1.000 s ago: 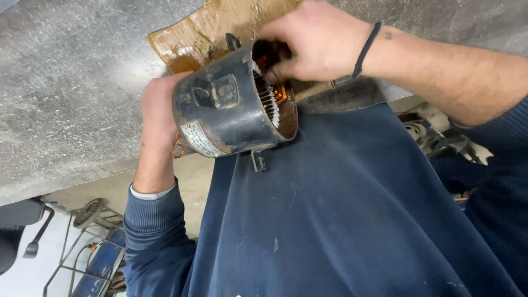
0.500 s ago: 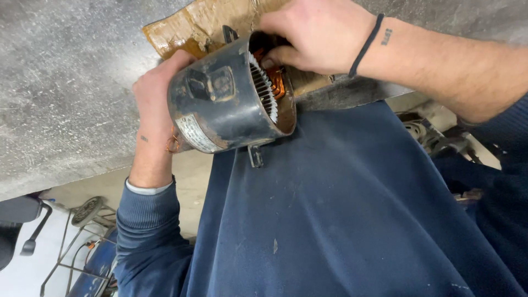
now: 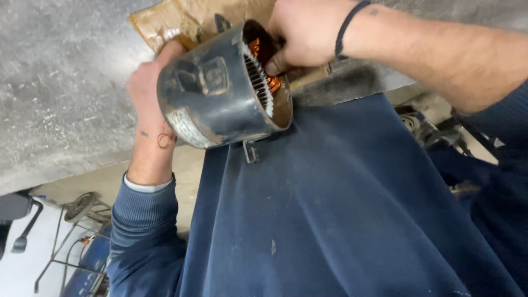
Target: The person shapes copper magnet wire into rectangular coils by hand, bending and forming the loops over the workbench. They then insert the formed coils into the slots of an electric motor stator, pressing white insulating slot liners and wire ends into place inside the motor housing.
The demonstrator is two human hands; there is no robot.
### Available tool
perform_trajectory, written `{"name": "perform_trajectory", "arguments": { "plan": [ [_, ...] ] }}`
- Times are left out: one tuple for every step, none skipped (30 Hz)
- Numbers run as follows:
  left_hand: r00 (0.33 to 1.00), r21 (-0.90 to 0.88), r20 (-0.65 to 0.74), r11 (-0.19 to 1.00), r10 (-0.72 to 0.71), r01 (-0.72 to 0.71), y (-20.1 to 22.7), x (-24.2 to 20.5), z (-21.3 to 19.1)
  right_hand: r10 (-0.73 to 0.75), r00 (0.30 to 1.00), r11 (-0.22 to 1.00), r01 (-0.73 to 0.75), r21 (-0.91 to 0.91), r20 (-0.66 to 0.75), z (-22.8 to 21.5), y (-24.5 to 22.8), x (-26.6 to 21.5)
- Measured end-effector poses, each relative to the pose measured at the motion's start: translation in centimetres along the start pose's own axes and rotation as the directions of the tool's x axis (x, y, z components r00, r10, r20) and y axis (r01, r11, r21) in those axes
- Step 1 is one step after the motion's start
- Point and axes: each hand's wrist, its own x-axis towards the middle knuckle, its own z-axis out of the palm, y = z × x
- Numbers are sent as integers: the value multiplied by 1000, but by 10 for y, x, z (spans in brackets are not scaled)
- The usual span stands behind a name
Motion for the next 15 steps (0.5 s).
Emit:
{"name": "perform_trajectory", "arguments": {
  "plan": [
    [1000, 14, 1, 1000, -11, 11, -5, 2, 2, -12, 1000, 999, 12, -29, 7, -6, -2, 0],
    [1000, 28, 1, 999, -23, 23, -10, 4, 4, -23, 1000, 998, 24, -59, 14, -14, -3, 0],
    [1000, 28, 1, 999, -26, 26, -11, 2, 0, -26, 1000, 998, 27, -59, 16, -16, -8, -4],
    [1000, -101, 22, 995, 16, -13, -12, 0, -2, -48, 999, 998, 48, -37, 2, -19, -11, -7],
    [998, -226, 34, 973, 61, -52, -15, 0, -5, -71, 997, 997, 71, -16, -17, -22, -14, -10],
    [998, -223, 31, 973, 60, -51, -19, -1, -3, -75, 997, 997, 75, -16, -18, -18, -10, -7],
    [997, -254, 24, 965, 68, -59, -23, -2, -2, -155, 981, 988, 155, -11, -117, -14, -6, -4],
    [997, -285, 17, 956, 76, -68, -27, -3, -1, -231, 949, 972, 234, -14, -215, -10, -2, -2],
    [997, -282, 17, 957, 77, -69, -24, -3, -1, -231, 948, 972, 234, -13, -218, -11, -2, -3],
    [998, -220, 6, 974, 56, -54, -21, -2, -1, -250, 946, 967, 232, -108, -206, -11, -3, -3],
    [999, -159, -3, 987, 35, -35, -18, -2, -1, -264, 946, 953, 226, -201, -189, -12, -3, -4],
    [999, -160, 0, 987, 36, -35, -18, 1, 1, -262, 947, 954, 224, -198, -189, -11, -1, -5],
    [1000, -82, -3, 997, 8, -8, -19, 2, 4, -309, 920, 940, 257, -225, -239, -8, 1, -6],
    [1000, -4, -8, 1000, -20, 20, -19, 3, 6, -356, 889, 923, 288, -254, -287, -5, 3, -7],
    [1000, -3, -12, 1000, -20, 20, -27, 2, 13, -359, 888, 922, 289, -257, -287, -3, 2, -8]
  ]
}}
